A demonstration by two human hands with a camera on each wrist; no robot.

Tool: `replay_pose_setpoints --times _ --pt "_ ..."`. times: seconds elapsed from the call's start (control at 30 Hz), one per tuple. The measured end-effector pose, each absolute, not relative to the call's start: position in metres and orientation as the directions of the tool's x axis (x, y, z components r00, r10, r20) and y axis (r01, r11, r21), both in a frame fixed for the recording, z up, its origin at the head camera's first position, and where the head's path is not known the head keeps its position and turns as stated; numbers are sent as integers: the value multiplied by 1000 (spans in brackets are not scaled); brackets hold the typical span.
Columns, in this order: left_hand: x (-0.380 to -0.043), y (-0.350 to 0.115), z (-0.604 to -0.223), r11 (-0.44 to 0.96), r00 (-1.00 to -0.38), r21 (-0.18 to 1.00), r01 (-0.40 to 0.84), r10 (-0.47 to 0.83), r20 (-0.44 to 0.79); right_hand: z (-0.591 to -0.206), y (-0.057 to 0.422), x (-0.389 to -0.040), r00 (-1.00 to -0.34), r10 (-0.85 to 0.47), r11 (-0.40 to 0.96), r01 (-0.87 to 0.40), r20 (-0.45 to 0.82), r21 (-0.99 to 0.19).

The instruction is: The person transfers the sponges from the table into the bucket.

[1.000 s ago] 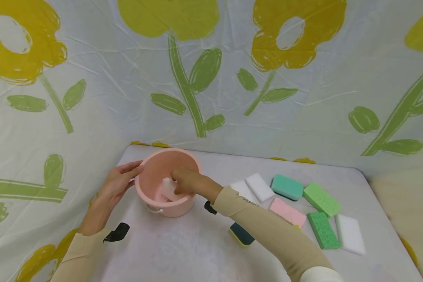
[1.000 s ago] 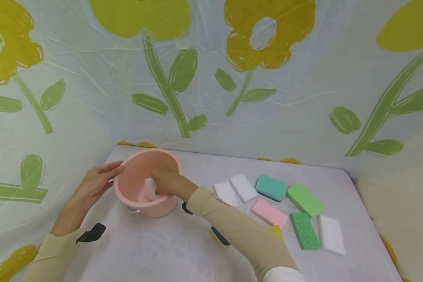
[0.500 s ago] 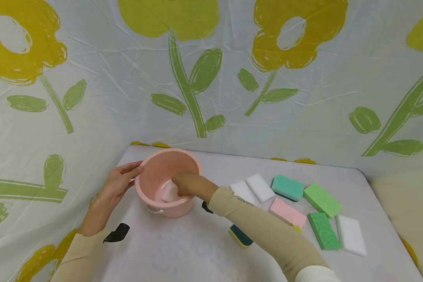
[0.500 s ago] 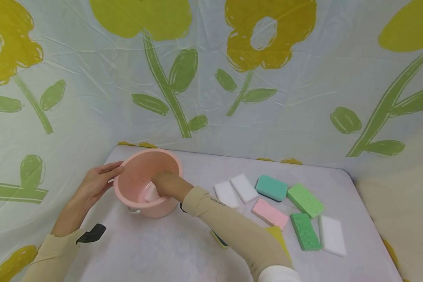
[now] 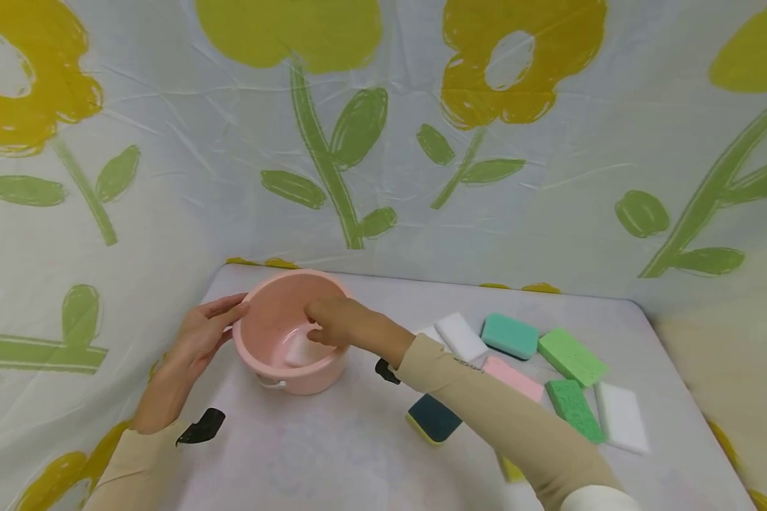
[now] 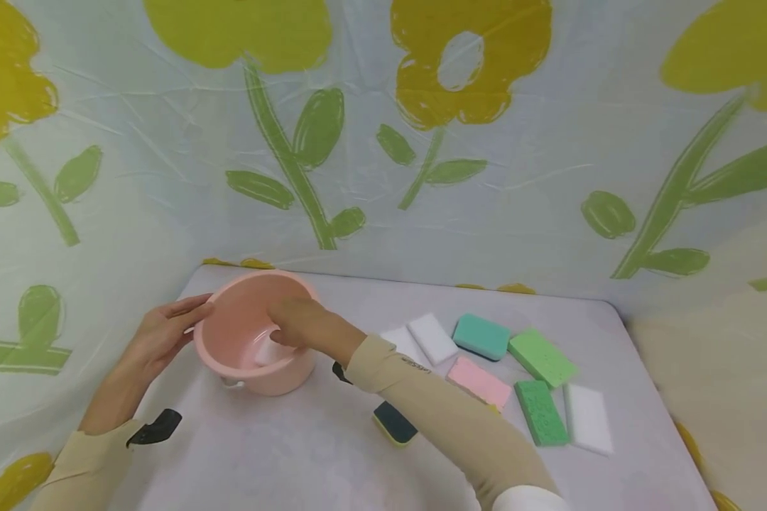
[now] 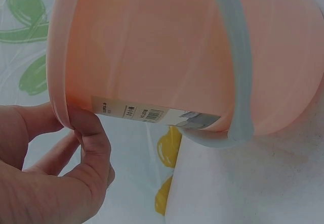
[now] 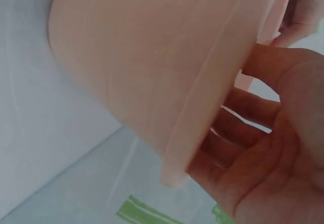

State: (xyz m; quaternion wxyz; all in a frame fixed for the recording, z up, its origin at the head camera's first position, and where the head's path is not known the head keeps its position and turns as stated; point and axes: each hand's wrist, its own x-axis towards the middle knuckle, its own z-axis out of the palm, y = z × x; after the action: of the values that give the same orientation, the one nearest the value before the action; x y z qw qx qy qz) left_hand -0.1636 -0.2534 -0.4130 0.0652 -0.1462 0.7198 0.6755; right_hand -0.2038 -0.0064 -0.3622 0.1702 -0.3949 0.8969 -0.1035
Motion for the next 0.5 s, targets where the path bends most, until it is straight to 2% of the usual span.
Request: replay_pose_setpoints --times 0.37,0.5 --pt "-161 -254 -415 29 -947 954 -299 -136 -293 -350 15 -203 -649 -761 584 -670 -21 -457" --pt "-162 -253 -414 29 -944 952 -304 -139 -298 -347 24 -201 -661 -749 565 -676 50 -473"
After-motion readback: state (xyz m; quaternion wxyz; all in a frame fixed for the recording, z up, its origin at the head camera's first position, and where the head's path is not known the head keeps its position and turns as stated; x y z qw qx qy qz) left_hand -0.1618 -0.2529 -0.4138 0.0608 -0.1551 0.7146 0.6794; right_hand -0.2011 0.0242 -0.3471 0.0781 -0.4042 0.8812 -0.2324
